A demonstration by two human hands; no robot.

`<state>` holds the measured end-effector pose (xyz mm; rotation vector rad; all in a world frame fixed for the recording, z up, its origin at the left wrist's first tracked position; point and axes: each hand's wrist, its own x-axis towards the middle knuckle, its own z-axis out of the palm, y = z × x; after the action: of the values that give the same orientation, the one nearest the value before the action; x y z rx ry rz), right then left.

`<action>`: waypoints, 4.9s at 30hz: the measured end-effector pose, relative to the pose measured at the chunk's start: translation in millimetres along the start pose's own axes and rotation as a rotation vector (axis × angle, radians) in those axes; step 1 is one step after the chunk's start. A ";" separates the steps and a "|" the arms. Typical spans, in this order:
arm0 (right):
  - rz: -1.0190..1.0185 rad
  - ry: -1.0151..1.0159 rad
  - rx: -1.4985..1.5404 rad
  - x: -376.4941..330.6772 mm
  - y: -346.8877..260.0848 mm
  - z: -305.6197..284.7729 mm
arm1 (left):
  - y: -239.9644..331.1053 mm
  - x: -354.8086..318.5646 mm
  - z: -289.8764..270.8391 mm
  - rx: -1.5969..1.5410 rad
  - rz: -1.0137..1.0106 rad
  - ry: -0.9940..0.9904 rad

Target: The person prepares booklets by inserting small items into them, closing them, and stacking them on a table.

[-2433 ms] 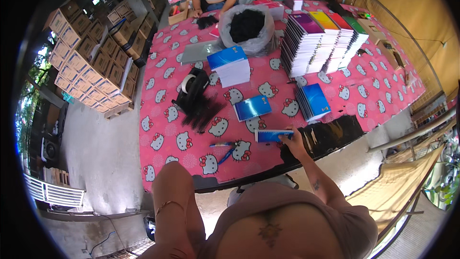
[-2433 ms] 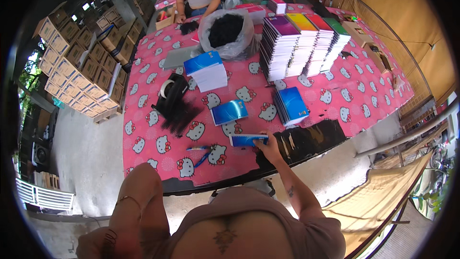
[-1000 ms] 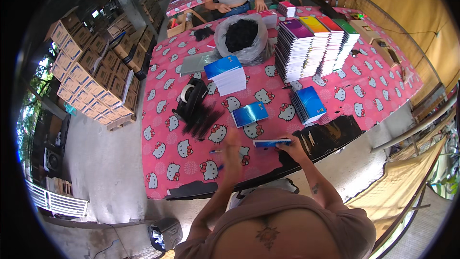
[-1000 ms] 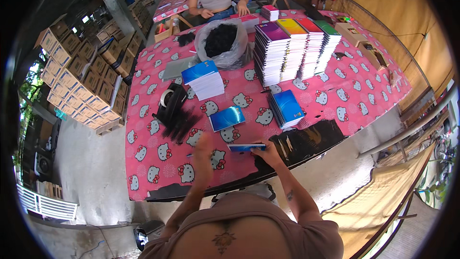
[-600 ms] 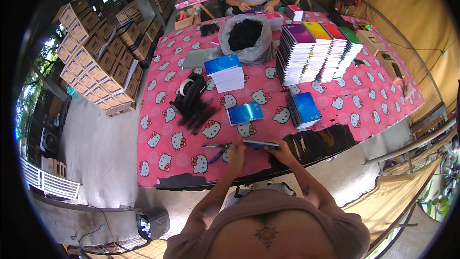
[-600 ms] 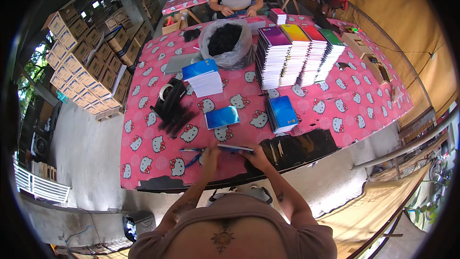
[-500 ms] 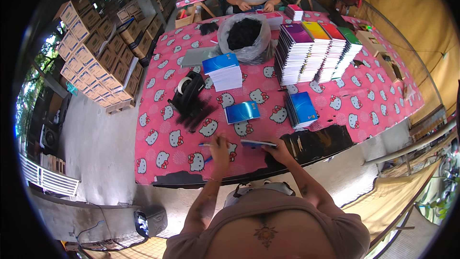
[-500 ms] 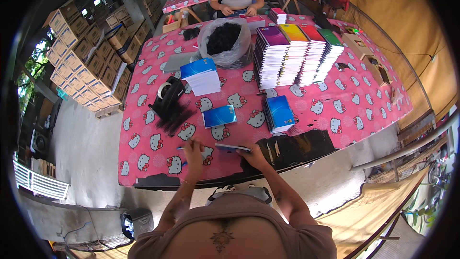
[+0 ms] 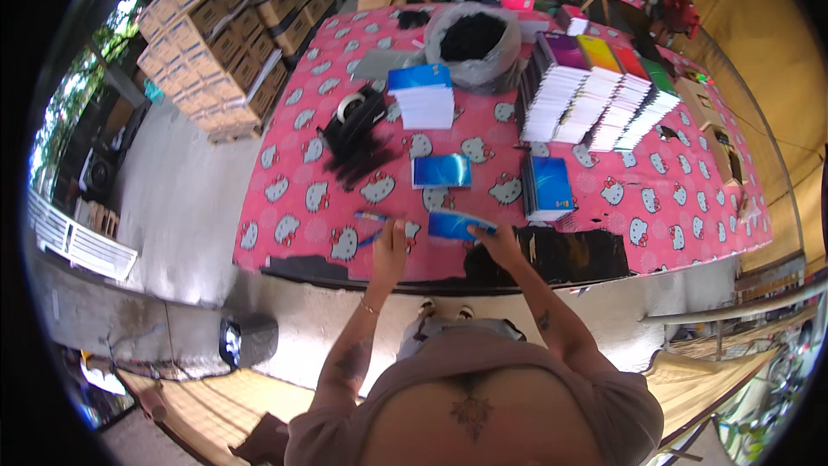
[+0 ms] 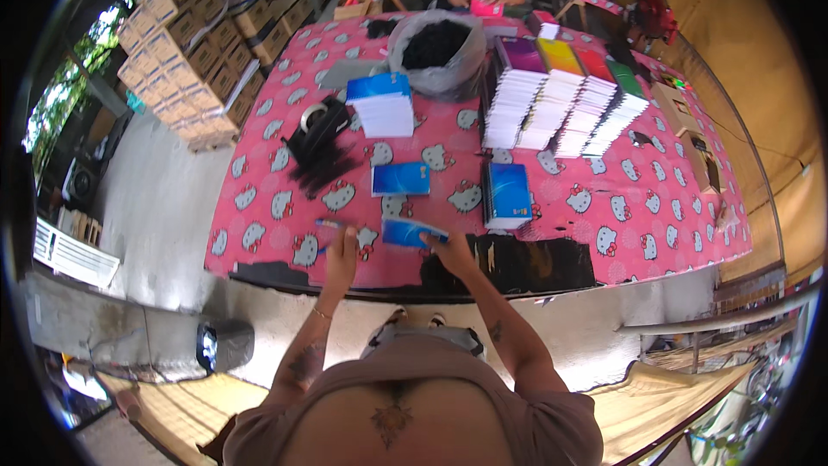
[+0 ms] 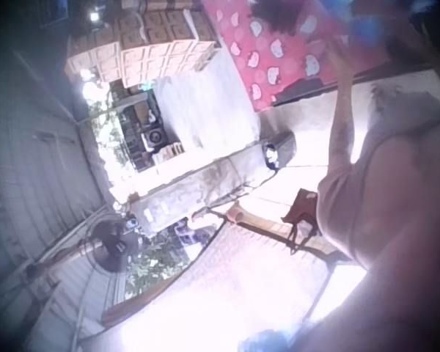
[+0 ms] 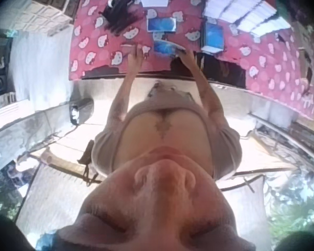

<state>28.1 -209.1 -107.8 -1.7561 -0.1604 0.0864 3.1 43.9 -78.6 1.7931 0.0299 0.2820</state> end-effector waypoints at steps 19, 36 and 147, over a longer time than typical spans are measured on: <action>-0.034 -0.026 0.211 -1.3 -73.4 13.8 | 74.9 45.1 -38.0 0.344 0.433 -0.129; -0.118 0.018 0.227 -5.8 -82.6 49.2 | 63.5 65.4 -71.5 0.235 0.385 -0.291; -0.017 0.397 0.228 -53.4 -132.1 82.0 | 119.6 54.3 -30.3 0.861 0.961 -0.244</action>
<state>-44.6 -113.6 4.5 -1.5113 0.1198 -0.2474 33.9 53.2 52.3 2.5746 -1.0448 0.8129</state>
